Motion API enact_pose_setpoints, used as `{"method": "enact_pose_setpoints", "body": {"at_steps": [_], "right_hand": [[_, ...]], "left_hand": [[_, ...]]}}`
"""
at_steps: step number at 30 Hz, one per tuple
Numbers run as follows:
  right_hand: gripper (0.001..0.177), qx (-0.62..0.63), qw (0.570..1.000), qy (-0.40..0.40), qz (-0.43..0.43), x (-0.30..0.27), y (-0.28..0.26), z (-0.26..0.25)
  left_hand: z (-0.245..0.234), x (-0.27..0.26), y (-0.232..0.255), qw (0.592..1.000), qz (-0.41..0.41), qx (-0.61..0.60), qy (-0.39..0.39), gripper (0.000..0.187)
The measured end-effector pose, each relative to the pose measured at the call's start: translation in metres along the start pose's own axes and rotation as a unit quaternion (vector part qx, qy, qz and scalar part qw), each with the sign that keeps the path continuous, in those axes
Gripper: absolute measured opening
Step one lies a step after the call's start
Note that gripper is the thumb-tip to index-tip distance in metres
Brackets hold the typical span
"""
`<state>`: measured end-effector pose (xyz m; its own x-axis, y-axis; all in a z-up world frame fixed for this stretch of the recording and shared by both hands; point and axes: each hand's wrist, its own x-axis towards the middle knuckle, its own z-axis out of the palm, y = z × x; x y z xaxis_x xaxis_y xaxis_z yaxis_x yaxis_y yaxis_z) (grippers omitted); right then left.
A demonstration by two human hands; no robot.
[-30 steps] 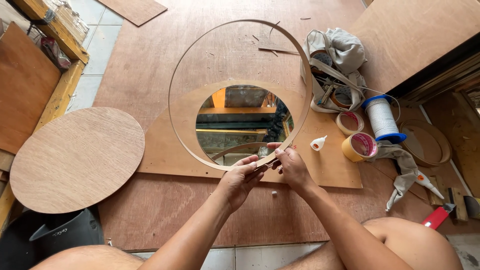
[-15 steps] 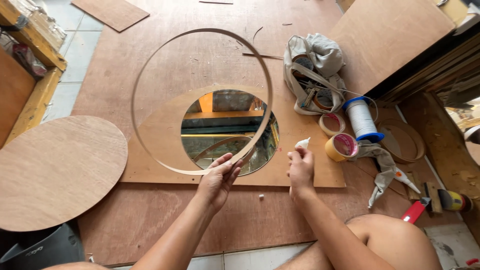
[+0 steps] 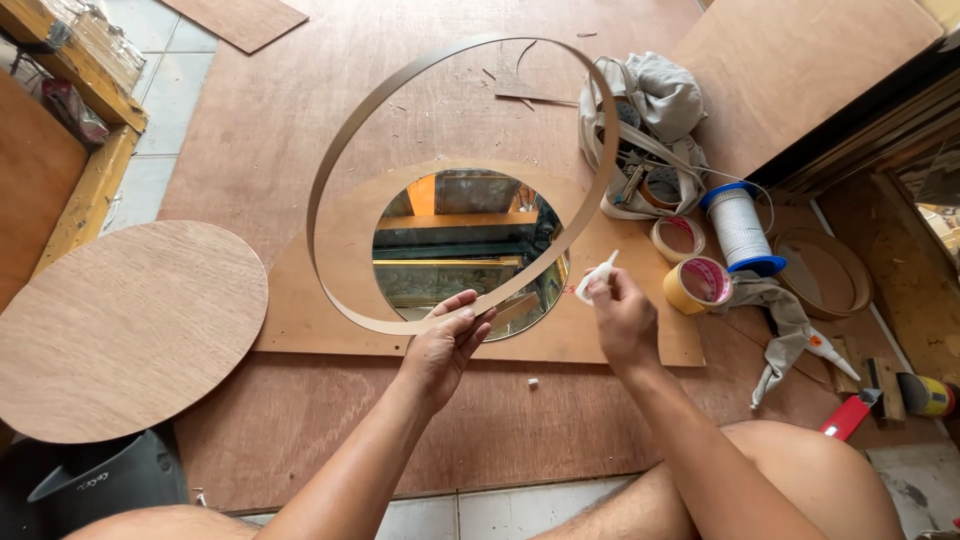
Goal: The person applies glue to a thin wooden strip and attaches it to the edge of a round mirror. They then pick up a round wooden board and place it over the mirror to check the fit.
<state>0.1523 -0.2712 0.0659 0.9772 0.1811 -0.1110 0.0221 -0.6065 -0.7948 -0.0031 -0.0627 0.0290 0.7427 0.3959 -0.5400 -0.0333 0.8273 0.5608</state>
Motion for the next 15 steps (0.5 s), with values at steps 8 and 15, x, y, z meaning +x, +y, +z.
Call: {"method": "enact_pose_setpoints", "body": {"at_steps": [8, 15], "right_hand": [[0.027, -0.111, 0.963, -0.17, -0.174, -0.06, -0.044, -0.008], [0.031, -0.207, 0.952, -0.179, -0.139, -0.052, -0.054, -0.017]], "left_hand": [[0.002, -0.002, 0.001, 0.998, -0.003, 0.051, -0.025, 0.042], [0.005, -0.003, -0.001, 0.995, -0.013, 0.089, -0.04, 0.043]]}}
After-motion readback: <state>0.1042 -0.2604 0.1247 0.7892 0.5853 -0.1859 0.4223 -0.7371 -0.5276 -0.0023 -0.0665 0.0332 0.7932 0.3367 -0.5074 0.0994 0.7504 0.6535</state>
